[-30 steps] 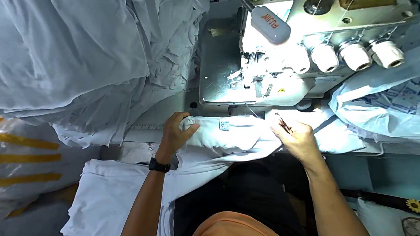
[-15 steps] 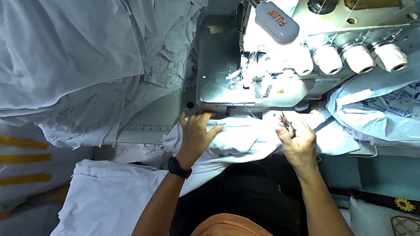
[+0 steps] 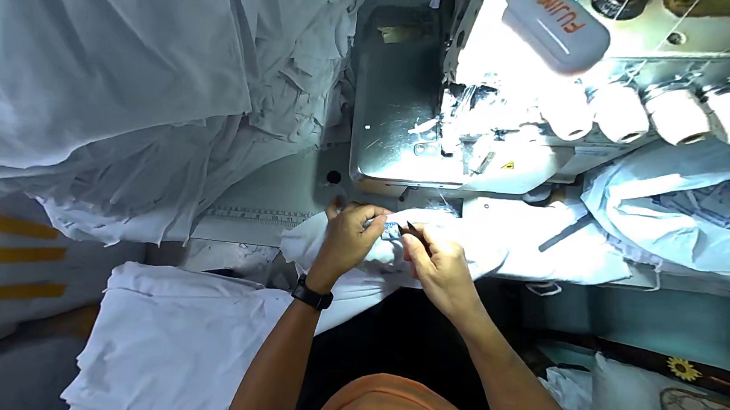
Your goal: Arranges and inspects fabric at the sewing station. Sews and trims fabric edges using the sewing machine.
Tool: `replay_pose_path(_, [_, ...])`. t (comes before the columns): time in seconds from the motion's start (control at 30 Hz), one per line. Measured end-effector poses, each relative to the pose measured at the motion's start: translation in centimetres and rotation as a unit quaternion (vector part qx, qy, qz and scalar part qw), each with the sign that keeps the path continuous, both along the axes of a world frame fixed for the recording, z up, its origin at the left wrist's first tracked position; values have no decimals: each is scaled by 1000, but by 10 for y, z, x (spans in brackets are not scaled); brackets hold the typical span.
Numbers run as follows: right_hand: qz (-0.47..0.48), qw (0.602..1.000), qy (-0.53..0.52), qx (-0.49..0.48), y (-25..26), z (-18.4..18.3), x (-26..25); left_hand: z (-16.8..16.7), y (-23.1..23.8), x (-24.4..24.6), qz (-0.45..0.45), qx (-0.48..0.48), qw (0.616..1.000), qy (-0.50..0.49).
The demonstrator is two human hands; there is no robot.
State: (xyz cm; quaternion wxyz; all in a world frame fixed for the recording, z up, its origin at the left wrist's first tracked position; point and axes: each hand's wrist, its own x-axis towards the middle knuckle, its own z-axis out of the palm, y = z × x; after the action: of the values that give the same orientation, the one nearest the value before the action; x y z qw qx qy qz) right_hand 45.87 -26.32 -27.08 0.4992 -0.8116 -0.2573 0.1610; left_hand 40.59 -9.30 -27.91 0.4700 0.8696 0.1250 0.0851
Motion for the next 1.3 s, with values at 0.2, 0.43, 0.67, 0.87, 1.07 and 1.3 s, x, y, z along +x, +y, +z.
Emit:
replay_pose_path(0.2, [-8, 997, -42, -58, 6, -6, -1, 2, 5, -3, -30, -11, 999, -4])
replay_pose_path(0.43, [-4, 997, -59, -55, 8, -9, 0, 4, 5, -2, -21, -14, 1000, 0])
replay_pose_path(0.67, [-5, 997, -70, -43, 10, -10, 0, 5, 6, -2, -20, -32, 999, 4])
replay_pose_path(0.87, [-32, 999, -32, -30, 14, -7, -3, 6, 6, -2, -21, -46, 999, 12])
replay_pose_path(1.07, [-20, 999, -26, 2, 18, -8, -1, 7, 10, -4, -47, -64, 997, 15])
replay_pose_path(1.3, [-4, 987, -161, 5, 20, -18, -1, 5, 9, -4, -50, -59, 997, 1])
